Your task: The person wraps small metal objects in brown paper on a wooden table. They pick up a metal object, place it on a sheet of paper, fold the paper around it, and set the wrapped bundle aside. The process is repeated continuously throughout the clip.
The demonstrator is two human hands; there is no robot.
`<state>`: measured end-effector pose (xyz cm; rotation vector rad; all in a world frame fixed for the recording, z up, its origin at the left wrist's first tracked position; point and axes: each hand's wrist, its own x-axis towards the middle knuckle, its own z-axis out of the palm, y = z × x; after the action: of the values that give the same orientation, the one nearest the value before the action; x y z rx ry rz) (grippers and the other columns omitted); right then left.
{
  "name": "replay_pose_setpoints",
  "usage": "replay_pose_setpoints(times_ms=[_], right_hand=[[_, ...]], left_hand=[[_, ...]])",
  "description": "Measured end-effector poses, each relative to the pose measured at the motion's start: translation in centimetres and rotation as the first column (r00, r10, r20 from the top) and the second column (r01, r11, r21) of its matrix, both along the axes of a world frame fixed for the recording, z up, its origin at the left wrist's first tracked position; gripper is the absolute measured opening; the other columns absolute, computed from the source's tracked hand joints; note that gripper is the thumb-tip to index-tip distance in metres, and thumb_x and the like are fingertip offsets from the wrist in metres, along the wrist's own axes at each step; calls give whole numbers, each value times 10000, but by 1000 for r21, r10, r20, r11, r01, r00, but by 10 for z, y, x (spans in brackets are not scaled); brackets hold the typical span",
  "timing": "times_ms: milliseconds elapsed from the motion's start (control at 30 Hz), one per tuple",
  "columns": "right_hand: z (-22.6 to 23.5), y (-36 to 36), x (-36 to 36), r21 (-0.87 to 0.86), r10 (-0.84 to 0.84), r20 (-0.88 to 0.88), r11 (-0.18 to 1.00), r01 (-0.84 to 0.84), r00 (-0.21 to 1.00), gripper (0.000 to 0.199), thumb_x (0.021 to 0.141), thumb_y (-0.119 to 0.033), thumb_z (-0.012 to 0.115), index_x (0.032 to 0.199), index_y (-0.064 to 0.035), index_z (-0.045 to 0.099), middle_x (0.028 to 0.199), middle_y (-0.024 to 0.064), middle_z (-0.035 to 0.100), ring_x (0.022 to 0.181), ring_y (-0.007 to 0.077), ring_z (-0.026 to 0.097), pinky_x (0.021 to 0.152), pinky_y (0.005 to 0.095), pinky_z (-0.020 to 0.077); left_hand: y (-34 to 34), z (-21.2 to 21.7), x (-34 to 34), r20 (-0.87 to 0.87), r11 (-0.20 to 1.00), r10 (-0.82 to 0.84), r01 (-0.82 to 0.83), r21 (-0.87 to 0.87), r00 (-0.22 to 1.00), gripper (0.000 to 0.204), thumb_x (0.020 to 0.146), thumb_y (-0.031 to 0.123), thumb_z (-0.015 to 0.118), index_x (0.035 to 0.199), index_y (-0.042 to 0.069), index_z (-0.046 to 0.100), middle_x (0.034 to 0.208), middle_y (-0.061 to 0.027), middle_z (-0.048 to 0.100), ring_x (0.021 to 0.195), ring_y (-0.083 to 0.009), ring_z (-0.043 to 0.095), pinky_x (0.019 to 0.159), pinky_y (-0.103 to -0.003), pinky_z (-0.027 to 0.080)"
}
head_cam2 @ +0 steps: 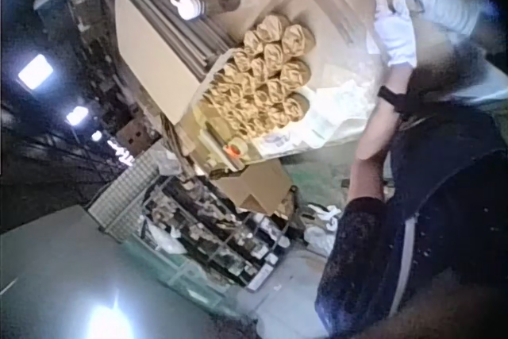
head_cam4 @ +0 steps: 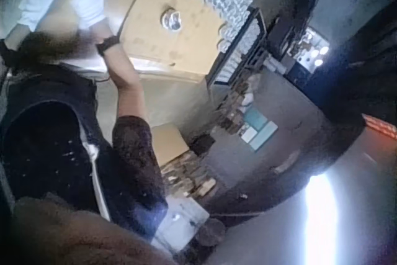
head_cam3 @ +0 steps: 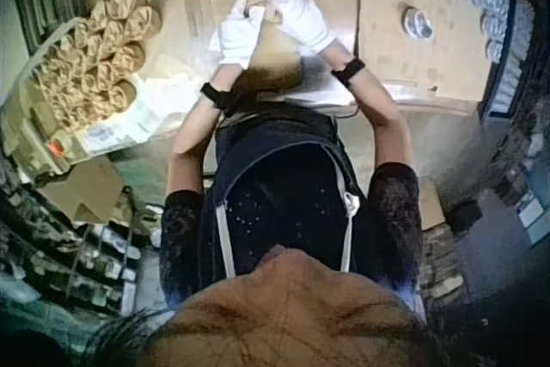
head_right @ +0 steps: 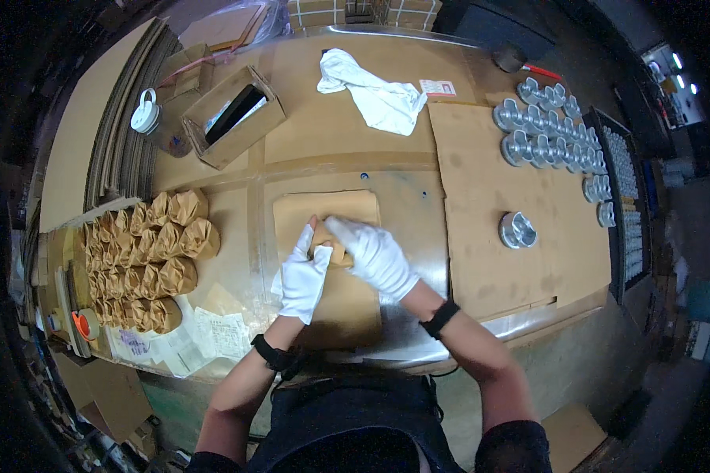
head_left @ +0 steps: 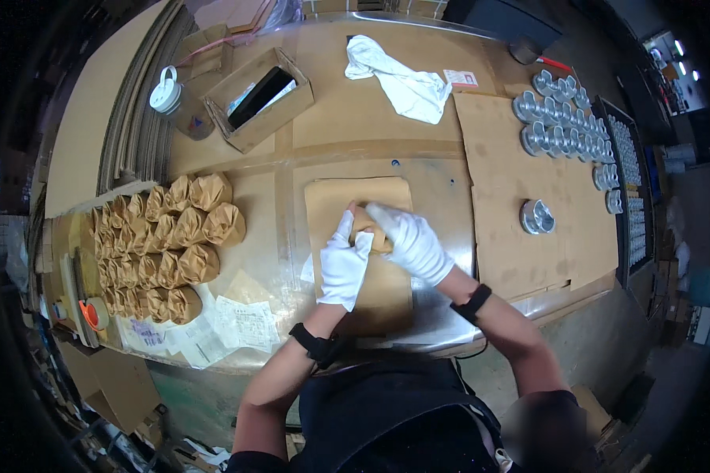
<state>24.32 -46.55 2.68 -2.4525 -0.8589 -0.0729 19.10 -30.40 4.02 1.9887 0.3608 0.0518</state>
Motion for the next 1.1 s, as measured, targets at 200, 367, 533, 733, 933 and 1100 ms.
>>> replay_pose_setpoints(times_ms=[200, 367, 533, 733, 933, 1100], right_hand=[[14, 32, -17, 40, -414, -107, 907, 420, 904, 282, 793, -209, 723, 1017, -37, 709, 782, 222, 677, 695, 391, 669, 661, 447, 567], [46, 73, -49, -169, -166, 108, 969, 183, 980, 296, 764, -160, 646, 1032, -40, 686, 931, 166, 690, 852, 303, 668, 735, 445, 532], [63, 86, -36, -189, -26, 31, 981, 32, 999, 340, 726, -150, 631, 1045, -58, 705, 877, 137, 696, 775, 328, 636, 740, 436, 533], [65, 61, -54, 122, 19, -369, 992, 28, 929, 242, 791, -70, 615, 996, -88, 742, 1001, 138, 734, 922, 327, 684, 873, 407, 550], [23, 16, -76, 125, -59, -515, 982, 143, 855, 182, 843, -62, 611, 978, -80, 731, 876, 107, 737, 784, 314, 700, 739, 386, 577], [24, -54, -63, -94, -305, -227, 952, 291, 925, 170, 861, -76, 623, 988, -79, 736, 894, 159, 723, 818, 343, 699, 738, 381, 573]], left_hand=[[-1, -44, -16, 321, 961, 200, -122, -250, 926, 594, 955, 221, 636, 1500, 116, 425, 1276, -103, 658, 963, -155, 645, 855, -278, 518], [22, -21, -18, -45, 779, 212, -196, -596, 976, 493, 942, 106, 628, 1409, 59, 477, 1242, -72, 628, 1087, -165, 599, 956, -280, 488], [39, -13, -10, -114, 757, 242, -261, -599, 964, 310, 927, 72, 609, 1234, 38, 584, 1100, -61, 653, 1034, -150, 603, 928, -262, 485], [121, -29, -121, -150, 734, 448, -458, -501, 881, 458, 1007, 212, 523, 1395, -12, 429, 1290, -152, 576, 1167, -207, 563, 1011, -331, 463], [233, -47, -187, -91, 618, 760, -758, -209, 644, 575, 1021, 179, 517, 1530, 33, 291, 1289, -127, 576, 948, -150, 603, 767, -281, 526], [125, 11, -149, 263, 668, 106, -264, 695, 959, 458, 840, 4, 650, 1285, 52, 556, 1402, -207, 481, 1125, -346, 593, 900, -446, 513]])
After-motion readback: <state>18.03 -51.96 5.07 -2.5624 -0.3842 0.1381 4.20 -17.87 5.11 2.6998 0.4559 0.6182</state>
